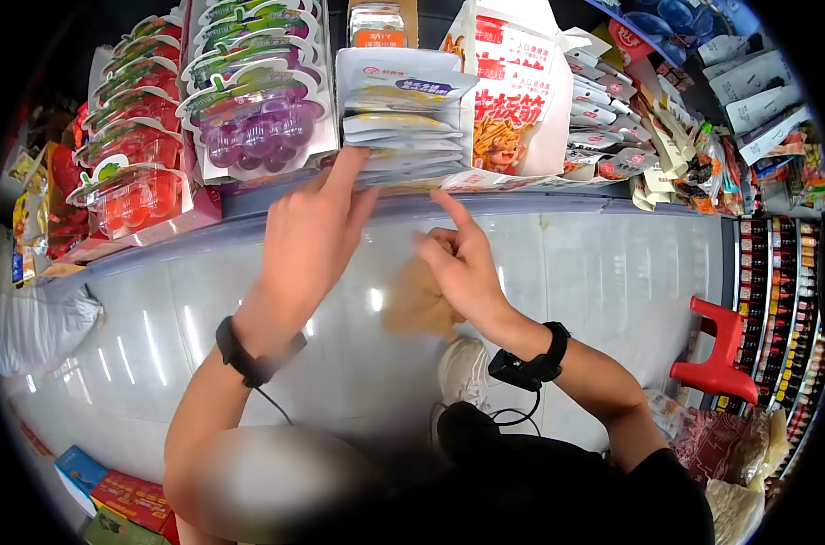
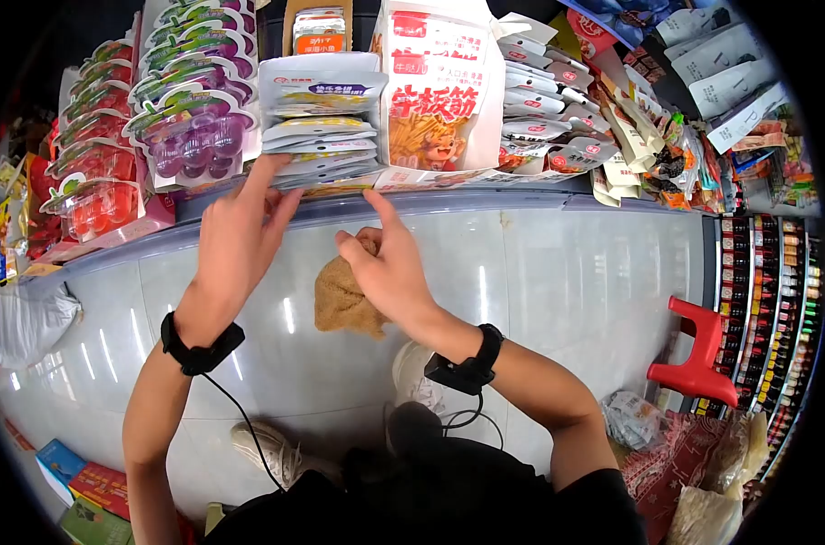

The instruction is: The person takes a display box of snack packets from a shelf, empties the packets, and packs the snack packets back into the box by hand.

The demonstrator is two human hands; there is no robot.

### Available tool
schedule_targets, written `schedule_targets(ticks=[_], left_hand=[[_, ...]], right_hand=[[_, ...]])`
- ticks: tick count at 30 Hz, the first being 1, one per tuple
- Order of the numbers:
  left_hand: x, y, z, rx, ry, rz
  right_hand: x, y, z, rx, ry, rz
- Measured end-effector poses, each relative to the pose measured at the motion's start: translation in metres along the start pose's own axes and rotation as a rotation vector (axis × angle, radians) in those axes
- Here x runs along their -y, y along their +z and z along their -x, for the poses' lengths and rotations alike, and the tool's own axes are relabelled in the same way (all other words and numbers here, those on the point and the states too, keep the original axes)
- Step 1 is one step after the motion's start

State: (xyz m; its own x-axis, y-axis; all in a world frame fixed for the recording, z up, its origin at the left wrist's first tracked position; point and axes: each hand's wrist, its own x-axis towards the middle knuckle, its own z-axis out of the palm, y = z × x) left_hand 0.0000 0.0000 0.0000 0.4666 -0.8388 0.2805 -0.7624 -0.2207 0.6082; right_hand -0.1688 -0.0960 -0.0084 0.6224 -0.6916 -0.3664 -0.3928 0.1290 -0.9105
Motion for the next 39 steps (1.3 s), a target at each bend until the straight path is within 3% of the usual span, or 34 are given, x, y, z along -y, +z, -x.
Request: schedule_targets(ticks=[6, 8, 15, 20, 26, 28, 30, 31, 33, 36, 39], left_hand=[[0.0, -0.002, -0.008, 0.022, -0.047, -0.189], [0.007, -0.001, -0.012, -0.011, 0.057, -0.23], [0.01, -0.009, -0.017, 0.015, 0.202, -0.217], [0.002, -0.019, -0.023, -0.127, 0.216, -0.067], [-0.017, -0.04, 0.016, 0.051, 0.458, -0.19], [-0.02, -0.044, 0.043, 0.103, 0.602, -0.23], [-0.023, -0.051, 0.081, 0.111, 0.714, -0.241], [-0.022, -0.052, 0.098, 0.111, 0.737, -0.296], [-0.02, -0.059, 0.127, 0.194, 0.735, -0.306], [-0.002, -0.053, 0.17, 0.325, 0.657, -0.226], [0.03, -0.032, 0.209, 0.494, 0.525, -0.157]], right_hand=[[-0.002, -0.006, -0.005, 0.023, -0.012, 0.038], [-0.004, -0.007, -0.005, 0.043, -0.022, 0.023], [-0.001, -0.013, 0.0, 0.045, 0.013, 0.0], [0.001, -0.018, 0.003, 0.04, 0.07, -0.124], [-0.013, -0.025, -0.005, 0.204, 0.018, -0.376], [-0.038, -0.02, -0.004, 0.294, -0.191, -0.158], [-0.05, -0.023, 0.01, 0.388, -0.24, 0.22], [-0.051, -0.026, 0.02, 0.371, -0.193, 0.249], [-0.055, -0.015, 0.039, 0.547, -0.189, 0.557], [-0.078, 0.007, 0.055, 0.73, -0.175, 0.71], [-0.101, 0.023, 0.054, 0.756, -0.228, 0.748]])
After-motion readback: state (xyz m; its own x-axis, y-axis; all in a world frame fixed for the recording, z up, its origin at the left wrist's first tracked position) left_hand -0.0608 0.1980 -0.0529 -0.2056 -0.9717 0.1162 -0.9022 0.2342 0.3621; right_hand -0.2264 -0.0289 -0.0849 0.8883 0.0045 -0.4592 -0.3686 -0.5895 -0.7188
